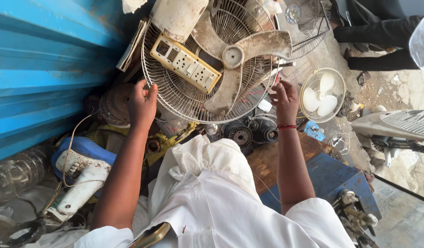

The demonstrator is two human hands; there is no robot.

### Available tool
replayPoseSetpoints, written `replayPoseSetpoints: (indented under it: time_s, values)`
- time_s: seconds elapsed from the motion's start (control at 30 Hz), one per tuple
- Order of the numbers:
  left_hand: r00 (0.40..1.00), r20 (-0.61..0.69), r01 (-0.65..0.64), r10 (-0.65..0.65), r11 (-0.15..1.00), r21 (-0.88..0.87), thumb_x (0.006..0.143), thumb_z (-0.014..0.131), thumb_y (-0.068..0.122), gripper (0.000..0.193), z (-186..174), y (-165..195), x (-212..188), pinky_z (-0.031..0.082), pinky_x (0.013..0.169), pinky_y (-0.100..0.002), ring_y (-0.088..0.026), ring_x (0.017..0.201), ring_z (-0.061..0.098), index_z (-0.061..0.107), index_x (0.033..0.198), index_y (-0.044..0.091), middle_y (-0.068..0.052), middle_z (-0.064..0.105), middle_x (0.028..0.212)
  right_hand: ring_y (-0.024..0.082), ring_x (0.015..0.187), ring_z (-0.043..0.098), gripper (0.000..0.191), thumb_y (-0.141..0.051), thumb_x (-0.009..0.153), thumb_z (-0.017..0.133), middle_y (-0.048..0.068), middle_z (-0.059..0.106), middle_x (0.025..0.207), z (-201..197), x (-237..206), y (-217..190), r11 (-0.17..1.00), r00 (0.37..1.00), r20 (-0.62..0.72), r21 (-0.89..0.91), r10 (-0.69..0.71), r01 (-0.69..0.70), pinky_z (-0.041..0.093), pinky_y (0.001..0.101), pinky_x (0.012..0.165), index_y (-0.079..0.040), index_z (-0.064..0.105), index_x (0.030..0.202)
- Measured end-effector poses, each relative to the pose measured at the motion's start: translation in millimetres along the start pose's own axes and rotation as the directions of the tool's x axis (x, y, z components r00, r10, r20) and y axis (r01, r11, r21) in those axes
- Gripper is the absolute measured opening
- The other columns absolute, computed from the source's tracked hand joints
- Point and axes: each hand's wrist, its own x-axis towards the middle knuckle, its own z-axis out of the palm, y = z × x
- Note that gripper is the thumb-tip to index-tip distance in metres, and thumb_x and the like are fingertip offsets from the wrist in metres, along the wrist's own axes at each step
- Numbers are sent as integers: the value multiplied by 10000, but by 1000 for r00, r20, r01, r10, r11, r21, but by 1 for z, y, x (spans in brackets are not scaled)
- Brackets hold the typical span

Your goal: The person moves old electric fans around a cluttered work area, lifting and repositioning fan guards and bodies, picking up small fan parts and motor pieces, and placing items among piles of scrap fans and components.

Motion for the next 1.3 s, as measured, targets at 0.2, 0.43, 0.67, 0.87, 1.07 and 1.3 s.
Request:
replayPoseSetpoints:
  time_s: [0.2,0.43,0.67,0.87,1.07,1.3]
  values:
    - [992,-54,-86,111,934,345,913,793,296,402,6,15,19,532,783,-473,-323,854,680,670,1196,38,-134,705,874,64,635,635,322,-270,994,739,15,698,877,15,31,-7,988,998,56,-150,38,-29,510,209,518,-32,651,1193]
    - [975,-153,-73,160,886,458,830,854,262,346,13,32,37,517,704,-508,-391,854,669,630,958,30,-174,695,903,59,569,611,263,-260,933,771,18,701,791,26,46,-18,949,993,42,-300,109,-92,483,218,464,-36,689,1045]
    - [987,-124,-35,101,892,451,855,778,190,260,11,41,45,517,724,-505,-386,829,660,569,901,43,-172,662,847,83,653,666,189,-186,955,748,39,712,791,27,57,-11,920,998,26,-387,-55,61,533,245,547,-8,684,965]
    - [946,-201,-189,255,936,297,882,712,102,201,12,46,32,526,693,-489,-355,758,644,526,911,30,-154,625,840,102,680,712,161,-148,982,679,32,679,794,29,55,-7,978,994,-34,-187,-102,94,589,265,592,-2,635,930]
    - [988,-69,102,-137,925,-367,920,621,74,177,25,45,27,636,649,-367,-169,797,670,479,1025,66,-74,611,981,97,710,695,159,-120,1020,674,28,676,799,24,43,-4,977,980,-65,-114,-188,180,595,265,652,12,639,937]
    - [967,87,239,-241,727,-644,932,600,67,288,30,48,22,617,655,-365,-154,892,649,500,1202,84,-75,615,1113,104,714,660,124,-85,1064,657,45,665,823,3,21,9,950,949,-93,-121,-300,289,547,266,659,17,663,994]
